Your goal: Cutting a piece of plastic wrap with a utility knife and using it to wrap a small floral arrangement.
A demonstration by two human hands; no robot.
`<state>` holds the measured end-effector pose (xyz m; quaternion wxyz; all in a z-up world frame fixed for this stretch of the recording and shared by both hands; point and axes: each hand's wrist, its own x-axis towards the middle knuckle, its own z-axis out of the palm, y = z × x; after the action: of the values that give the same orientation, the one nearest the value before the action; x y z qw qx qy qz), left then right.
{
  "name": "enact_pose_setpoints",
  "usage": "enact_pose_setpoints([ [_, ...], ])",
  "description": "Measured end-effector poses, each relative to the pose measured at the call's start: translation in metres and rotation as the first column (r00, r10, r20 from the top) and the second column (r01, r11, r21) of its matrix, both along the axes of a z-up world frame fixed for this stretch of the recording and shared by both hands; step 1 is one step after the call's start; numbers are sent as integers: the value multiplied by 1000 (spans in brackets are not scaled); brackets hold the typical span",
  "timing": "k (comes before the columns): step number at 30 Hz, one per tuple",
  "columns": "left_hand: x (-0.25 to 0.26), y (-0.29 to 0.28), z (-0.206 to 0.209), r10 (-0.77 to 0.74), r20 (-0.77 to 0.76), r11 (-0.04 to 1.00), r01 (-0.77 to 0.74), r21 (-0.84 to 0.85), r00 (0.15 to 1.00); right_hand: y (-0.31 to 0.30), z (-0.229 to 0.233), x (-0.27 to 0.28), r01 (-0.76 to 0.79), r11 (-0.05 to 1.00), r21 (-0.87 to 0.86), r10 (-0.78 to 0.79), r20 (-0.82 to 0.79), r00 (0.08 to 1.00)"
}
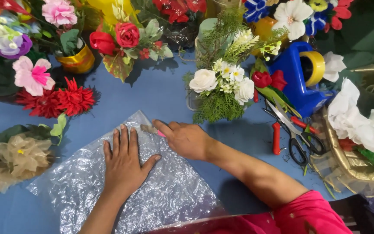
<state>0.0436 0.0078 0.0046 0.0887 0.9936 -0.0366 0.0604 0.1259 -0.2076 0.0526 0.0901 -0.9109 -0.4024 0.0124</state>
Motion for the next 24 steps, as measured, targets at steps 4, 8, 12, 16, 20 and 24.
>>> enact_pose_setpoints([
  [4,1,2,-4,2,-3,1000,-2,25,1000,-4,-12,3,-28,997,71,22,82,996],
  [8,0,0,0,2,-28,1000,-1,8,1000,-13,-16,-1,11,994,106,-25,125,992],
  [12,1,1,1,4,-27,1000,-4,6,1000,-15,-7,-1,78,993,85,-73,-70,995],
  [16,2,1,0,3,-36,1000,-3,-2,999,-9,-14,0,21,995,96,-31,103,994],
  [20,2,0,3,0,-27,1000,0,-2,1000,5,-10,4,-7,998,63,5,30,1000],
  [24,2,0,3,1,-48,1000,-2,-8,999,13,-3,10,13,998,68,-11,-33,999],
])
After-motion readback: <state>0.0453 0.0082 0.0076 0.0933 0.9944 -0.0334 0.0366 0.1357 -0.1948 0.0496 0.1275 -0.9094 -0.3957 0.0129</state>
